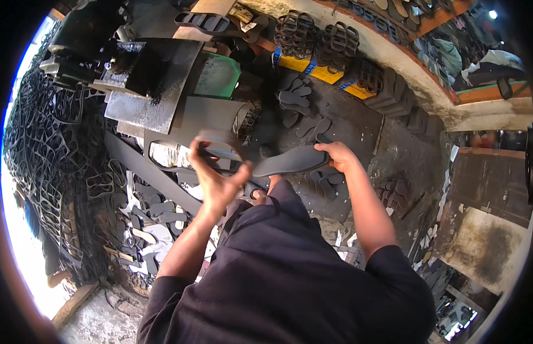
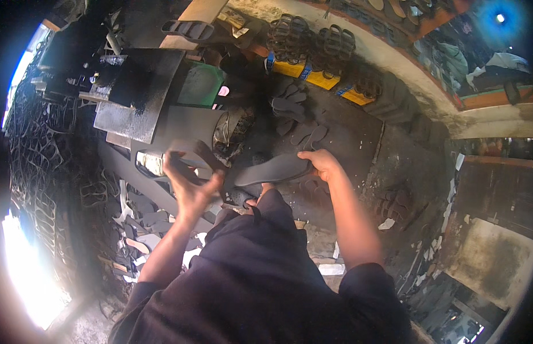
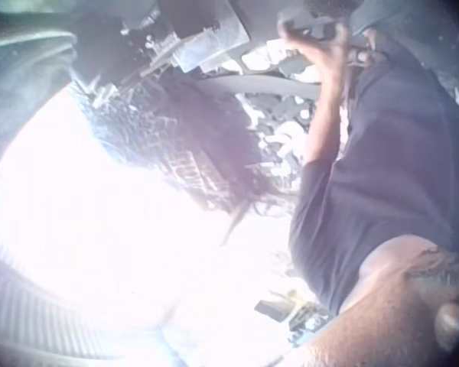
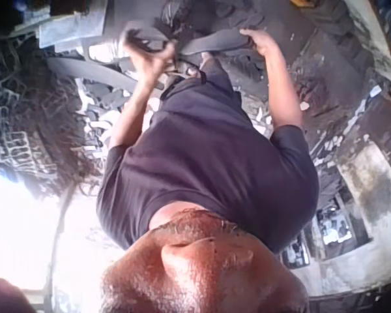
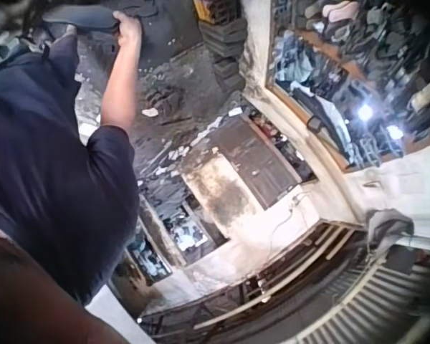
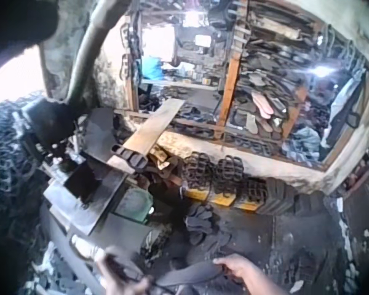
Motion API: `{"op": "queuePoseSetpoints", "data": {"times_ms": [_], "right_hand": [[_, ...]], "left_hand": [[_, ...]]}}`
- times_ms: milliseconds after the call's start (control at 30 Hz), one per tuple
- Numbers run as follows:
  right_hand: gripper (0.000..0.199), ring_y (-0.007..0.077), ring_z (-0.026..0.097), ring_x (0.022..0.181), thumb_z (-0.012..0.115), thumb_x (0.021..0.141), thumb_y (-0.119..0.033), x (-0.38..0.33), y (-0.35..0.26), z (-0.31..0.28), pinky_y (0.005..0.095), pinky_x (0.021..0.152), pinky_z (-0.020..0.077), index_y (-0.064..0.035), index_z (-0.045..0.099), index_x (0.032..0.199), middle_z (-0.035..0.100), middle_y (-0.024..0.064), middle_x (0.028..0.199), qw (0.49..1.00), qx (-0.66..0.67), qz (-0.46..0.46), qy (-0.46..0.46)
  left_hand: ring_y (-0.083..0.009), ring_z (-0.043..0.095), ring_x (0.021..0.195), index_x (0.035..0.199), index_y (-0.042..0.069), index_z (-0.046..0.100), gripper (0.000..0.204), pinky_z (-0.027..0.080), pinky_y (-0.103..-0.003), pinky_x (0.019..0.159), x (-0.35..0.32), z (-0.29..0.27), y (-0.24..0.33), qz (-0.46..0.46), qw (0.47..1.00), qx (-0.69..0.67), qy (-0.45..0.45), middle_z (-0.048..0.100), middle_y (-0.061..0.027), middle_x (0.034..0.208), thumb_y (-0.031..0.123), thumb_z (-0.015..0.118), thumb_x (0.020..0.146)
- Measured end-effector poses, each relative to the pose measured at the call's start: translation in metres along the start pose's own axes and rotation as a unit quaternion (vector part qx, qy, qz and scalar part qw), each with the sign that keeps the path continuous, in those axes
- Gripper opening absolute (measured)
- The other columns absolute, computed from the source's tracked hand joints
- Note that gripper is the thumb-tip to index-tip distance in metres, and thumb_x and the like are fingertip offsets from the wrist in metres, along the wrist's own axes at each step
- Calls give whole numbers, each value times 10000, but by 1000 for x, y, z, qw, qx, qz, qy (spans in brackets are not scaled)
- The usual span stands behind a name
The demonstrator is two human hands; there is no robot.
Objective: The person uses a cutting machine to trim a shoe sole, then stacks multiple black and gray soles and insoles on the floor. They also handle plastic-wrapped white insoles and place them on a nearby table.
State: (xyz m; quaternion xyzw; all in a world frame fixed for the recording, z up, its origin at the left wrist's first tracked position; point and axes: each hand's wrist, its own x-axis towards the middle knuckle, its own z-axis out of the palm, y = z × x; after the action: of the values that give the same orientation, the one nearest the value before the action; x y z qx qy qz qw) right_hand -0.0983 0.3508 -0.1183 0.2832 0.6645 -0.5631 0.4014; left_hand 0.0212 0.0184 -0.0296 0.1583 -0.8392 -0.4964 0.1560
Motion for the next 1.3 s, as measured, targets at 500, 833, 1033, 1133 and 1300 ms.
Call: {"op": "queuePoseSetpoints", "data": {"times_ms": [500,833,1033,1133,1300], "right_hand": [[798,323,585,1191,831,809,-366,-60,-46,193,450,1007,471,21,468,1406,563,217,1310,759,-347,-551,5],[901,465,494,1310,779,799,-393,175,-355,225,504,1093,418,66,389,1469,527,293,1399,751,-408,-498,145],[700,403,466,1297,810,805,-398,311,-468,252,494,1133,363,1,591,1337,584,233,1340,636,-414,-619,199],[905,457,421,1353,842,745,-456,298,-402,287,514,1152,338,-76,456,1471,399,273,1510,609,-525,-590,74],[886,408,519,1317,817,764,-454,278,-418,250,471,1086,425,-9,481,1453,493,292,1462,734,-455,-504,7]], "left_hand": [[-320,396,1343,1544,107,183,1091,509,-498,954,75,16,-12,-255,913,-224,226,337,-148,1443,188,917,742],[-255,464,1307,1473,96,402,754,440,-429,1047,39,-11,-135,-432,819,-122,358,448,-123,1428,229,824,863],[-159,598,1113,1352,98,563,386,501,-373,891,54,5,-150,-470,781,-317,263,639,-33,1223,172,658,985],[-140,615,1057,1297,79,624,314,500,-376,872,54,-6,-132,-477,769,-317,283,673,-15,1180,145,642,990],[-136,647,989,1252,40,666,282,520,-335,822,69,-7,-136,-423,793,-375,225,708,-18,1105,112,649,980]]}}
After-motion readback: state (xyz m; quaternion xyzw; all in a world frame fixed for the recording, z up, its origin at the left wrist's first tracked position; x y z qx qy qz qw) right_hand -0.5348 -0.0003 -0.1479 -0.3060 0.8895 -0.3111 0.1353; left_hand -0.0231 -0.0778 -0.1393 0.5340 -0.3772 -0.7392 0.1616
